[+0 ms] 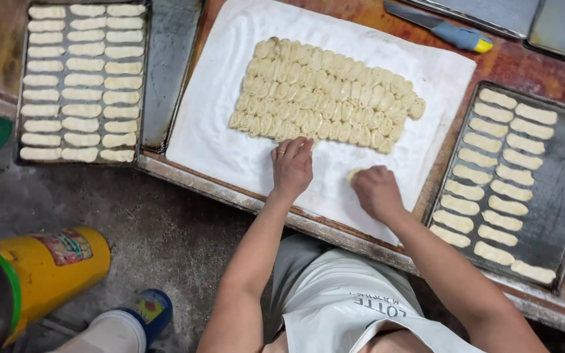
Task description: The person is picking up small, pre-cut pieces of dough from a large sheet and arranging them in neat rows on a metal baking tray.
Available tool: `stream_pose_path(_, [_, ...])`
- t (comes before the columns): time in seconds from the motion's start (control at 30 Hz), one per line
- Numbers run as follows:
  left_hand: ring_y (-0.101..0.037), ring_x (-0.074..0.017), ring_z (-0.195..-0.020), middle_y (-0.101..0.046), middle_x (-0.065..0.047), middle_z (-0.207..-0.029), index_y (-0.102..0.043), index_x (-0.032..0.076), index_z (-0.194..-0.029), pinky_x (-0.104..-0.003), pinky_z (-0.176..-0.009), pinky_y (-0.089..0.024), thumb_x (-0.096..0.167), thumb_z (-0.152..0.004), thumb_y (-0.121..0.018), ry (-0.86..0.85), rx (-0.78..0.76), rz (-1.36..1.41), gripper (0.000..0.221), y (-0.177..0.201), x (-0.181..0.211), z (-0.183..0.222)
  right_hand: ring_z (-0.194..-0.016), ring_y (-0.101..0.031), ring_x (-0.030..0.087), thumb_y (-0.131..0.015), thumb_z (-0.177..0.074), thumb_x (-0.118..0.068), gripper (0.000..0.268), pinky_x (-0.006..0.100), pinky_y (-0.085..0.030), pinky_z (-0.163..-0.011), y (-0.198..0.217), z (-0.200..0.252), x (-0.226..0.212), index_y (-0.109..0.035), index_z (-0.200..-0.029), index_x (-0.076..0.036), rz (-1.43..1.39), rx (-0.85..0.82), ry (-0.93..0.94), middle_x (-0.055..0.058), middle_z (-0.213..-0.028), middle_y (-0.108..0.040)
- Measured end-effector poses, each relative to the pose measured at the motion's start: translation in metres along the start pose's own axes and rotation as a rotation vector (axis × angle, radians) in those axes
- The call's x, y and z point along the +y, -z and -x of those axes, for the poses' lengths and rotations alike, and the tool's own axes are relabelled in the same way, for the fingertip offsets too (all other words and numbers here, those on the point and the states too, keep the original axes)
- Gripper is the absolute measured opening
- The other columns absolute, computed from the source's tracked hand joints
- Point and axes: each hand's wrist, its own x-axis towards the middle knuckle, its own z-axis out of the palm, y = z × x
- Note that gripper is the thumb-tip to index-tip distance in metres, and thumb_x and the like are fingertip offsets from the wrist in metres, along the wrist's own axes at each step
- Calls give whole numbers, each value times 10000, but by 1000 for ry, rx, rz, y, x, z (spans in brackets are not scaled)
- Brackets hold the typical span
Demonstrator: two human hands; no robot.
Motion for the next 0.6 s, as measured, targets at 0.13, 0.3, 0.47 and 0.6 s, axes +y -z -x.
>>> stream_pose_path(0.13, [-562,-245,-1126,-620,-17,-1171,-695,184,-1160,-399,-907,-431,224,-921,-611,-81,90,126,256,-14,44,-9,-1061,-588,228,-701,-870,-243,43,369,-475,-843,26,5,-7,-731,-886,-216,-16,-28,-67,-60,-1019,-692])
stream_pose_path(0.3, [-620,-242,-1057,-638,-29,-1119,-714,170,-1065,-373,-840,-475,204,-918,-626,-167,-17,359,175,-41,129,-9,-868,-649,199,-737,-901,-91,114,349,-539,-790,67,45,48,-727,-1005,-46,-947,224,-566,99,-891,-701])
stream_pose_path(0.47, [-646,-260,-1004,-657,-38,-1081,-728,173,-1046,-386,-822,-478,252,-934,-631,-253,-160,476,168,-101,239,22,-748,-588,154,-856,-810,-140,279,291,-496,-688,142,179,150,-692,-1015,-45,-838,387,-792,67,-785,-640])
stream_pose_path(0.6, [-667,-270,-978,-669,-29,-1051,-729,196,-1026,-400,-801,-495,270,-909,-657,-368,-235,553,156,-157,343,55,-732,-686,174,-839,-805,-267,200,312,-531,-651,196,298,226,-723,-956,-206,-250,365,-1023,-16,-756,-674])
